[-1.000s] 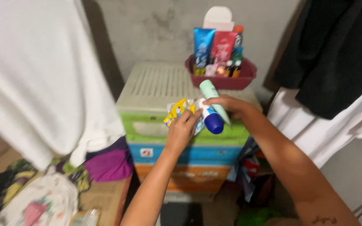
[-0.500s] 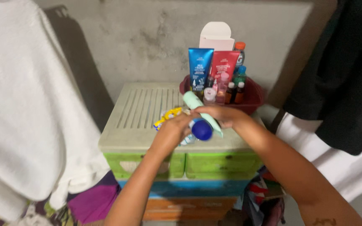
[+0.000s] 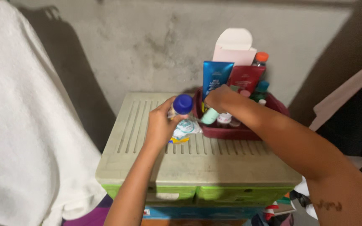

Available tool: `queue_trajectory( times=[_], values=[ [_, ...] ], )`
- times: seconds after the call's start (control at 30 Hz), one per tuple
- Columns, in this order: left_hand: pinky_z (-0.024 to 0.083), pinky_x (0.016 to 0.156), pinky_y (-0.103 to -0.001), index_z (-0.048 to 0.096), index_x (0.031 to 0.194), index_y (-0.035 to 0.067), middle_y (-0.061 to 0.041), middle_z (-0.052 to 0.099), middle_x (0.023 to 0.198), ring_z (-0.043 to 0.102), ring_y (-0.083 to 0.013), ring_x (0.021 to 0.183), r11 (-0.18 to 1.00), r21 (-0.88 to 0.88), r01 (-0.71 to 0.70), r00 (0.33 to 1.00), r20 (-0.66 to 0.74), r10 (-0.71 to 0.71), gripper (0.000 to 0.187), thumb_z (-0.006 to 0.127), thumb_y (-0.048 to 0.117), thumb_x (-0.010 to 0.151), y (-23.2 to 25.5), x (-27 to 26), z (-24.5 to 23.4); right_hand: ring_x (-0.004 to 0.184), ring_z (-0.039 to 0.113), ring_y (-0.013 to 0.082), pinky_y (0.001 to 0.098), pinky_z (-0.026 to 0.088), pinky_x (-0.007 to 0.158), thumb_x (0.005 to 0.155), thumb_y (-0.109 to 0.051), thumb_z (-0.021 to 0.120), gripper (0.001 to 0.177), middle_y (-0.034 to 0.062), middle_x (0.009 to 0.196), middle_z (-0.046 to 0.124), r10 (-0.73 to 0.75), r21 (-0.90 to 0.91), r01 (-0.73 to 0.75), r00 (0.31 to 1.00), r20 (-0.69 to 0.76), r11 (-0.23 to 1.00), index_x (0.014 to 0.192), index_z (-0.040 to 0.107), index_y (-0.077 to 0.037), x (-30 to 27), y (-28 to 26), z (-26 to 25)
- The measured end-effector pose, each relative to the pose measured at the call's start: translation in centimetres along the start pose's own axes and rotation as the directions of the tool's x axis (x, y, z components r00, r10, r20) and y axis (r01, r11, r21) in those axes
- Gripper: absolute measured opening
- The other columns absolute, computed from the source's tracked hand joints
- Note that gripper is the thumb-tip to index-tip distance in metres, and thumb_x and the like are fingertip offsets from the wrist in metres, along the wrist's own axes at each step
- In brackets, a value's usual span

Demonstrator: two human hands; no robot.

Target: The person organizes various personal items from a cluttered cardboard surface onto a plastic storage unit. They place toiletries, a belt, a pouch, and other small objects into a red basket and on top of the unit.

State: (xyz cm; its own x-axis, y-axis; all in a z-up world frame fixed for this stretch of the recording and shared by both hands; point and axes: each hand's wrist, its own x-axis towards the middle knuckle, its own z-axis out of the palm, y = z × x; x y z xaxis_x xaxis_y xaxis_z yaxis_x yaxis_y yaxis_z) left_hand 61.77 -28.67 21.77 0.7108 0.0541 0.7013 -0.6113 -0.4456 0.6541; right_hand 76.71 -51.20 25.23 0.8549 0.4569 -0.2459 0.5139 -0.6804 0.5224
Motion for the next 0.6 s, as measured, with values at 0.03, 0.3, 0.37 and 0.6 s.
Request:
queue_trajectory(
  times=[0.03, 0.3, 0.37, 0.6],
  values=[
    [0.057, 0.084, -0.04, 0.067, 0.126, 0.003, -0.019, 0.076, 0.107, 0.075, -0.0345, 0.098, 1.0, -0.003, 0.03, 1.0, 0.005, -0.03, 0.058, 0.089, 0.017, 0.074, 0.0, -0.3, 0.1, 0.107, 0.072, 0.0336, 0.0532, 0.052, 0.091, 0.092, -0.015, 0.062, 0.024, 0.01, 0.112, 0.075, 0.03, -0.063, -0.032, 0.999, -0.021, 0.998, 0.11, 0.077, -0.013, 1.0, -1.1, 0.8],
    [0.059, 0.081, -0.04, 0.066, 0.127, 0.004, -0.02, 0.075, 0.106, 0.075, -0.0345, 0.098, 0.998, 0.015, 0.061, 0.998, 0.023, -0.061, 0.059, 0.088, 0.018, 0.074, 0.6, 0.4, 1.2, 0.099, 0.074, 0.0277, 0.0592, 0.039, 0.09, 0.096, -0.02, 0.057, 0.024, 0.005, 0.107, 0.076, 0.015, -0.261, -0.053, 0.989, -0.146, 0.964, 0.104, 0.08, -0.021, 5.3, -2.3, 0.7],
    [0.058, 0.081, -0.04, 0.066, 0.127, 0.005, -0.019, 0.076, 0.104, 0.076, -0.0336, 0.096, 0.993, 0.025, 0.113, 0.992, 0.045, -0.114, 0.06, 0.088, 0.019, 0.073, 0.5, 0.4, 1.6, 0.094, 0.076, 0.0252, 0.0562, 0.039, 0.093, 0.098, -0.02, 0.055, 0.025, 0.0039, 0.103, 0.078, -0.01, -0.265, -0.032, 0.988, -0.155, 0.964, 0.101, 0.08, -0.024, 5.2, -1.7, -0.2],
    [0.059, 0.081, -0.039, 0.067, 0.126, 0.003, -0.02, 0.076, 0.105, 0.076, -0.0324, 0.097, 0.993, 0.016, 0.118, 0.993, 0.029, -0.118, 0.06, 0.088, 0.018, 0.073, -0.2, 0.5, 2.1, 0.095, 0.073, 0.0298, 0.0412, 0.058, 0.076, 0.078, -0.012, 0.076, 0.017, 0.0069, 0.097, 0.076, -0.2, -0.151, 0.15, 0.888, -0.414, 0.977, 0.093, 0.077, -0.018, 3.1, 1.0, -1.6]
  ],
)
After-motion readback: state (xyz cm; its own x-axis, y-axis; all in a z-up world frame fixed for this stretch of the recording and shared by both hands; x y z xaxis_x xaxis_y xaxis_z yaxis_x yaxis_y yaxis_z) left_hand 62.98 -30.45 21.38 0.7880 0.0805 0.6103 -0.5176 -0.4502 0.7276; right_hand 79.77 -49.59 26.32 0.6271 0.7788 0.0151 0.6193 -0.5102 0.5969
